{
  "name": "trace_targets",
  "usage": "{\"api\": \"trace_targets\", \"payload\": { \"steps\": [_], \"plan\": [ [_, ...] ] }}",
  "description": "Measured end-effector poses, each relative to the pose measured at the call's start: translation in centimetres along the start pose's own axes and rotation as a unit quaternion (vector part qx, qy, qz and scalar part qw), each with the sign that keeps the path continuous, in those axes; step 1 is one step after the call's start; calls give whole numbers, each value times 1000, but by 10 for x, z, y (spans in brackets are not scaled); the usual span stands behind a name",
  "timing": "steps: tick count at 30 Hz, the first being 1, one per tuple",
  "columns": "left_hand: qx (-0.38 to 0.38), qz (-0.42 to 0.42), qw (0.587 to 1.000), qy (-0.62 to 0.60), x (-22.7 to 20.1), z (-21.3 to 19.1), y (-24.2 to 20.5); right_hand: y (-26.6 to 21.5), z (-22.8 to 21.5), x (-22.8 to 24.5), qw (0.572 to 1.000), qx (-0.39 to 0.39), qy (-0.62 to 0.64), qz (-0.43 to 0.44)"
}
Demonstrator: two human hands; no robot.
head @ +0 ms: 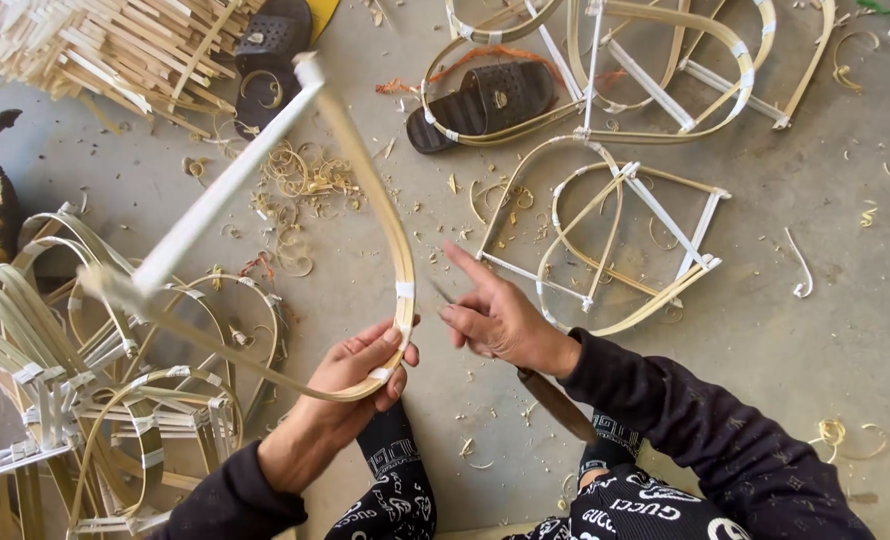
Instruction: The person is assembling and shaping bamboo strips into curved frames using a utility knife and plastic tubes.
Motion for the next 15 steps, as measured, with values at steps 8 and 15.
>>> {"api": "trace_targets", "payload": {
  "steps": [8,15],
  "plan": [
    [-23,-76,988,135,-15,16,-6,3,-7,-15,998,-12,59,9],
    [-22,-40,985,169,5,-5,12,-26,-19,-5,983,-49,-175,-15]
  ]
}}
Point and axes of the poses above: each hand's wrist, its own y-axis towards the middle knuckle, its own z-axis out of the palm, x = y × z, the point moved 5 cm from there along y, towards the middle knuckle, and after that the axes turned 11 degrees about -z, right-handed, at the moved point
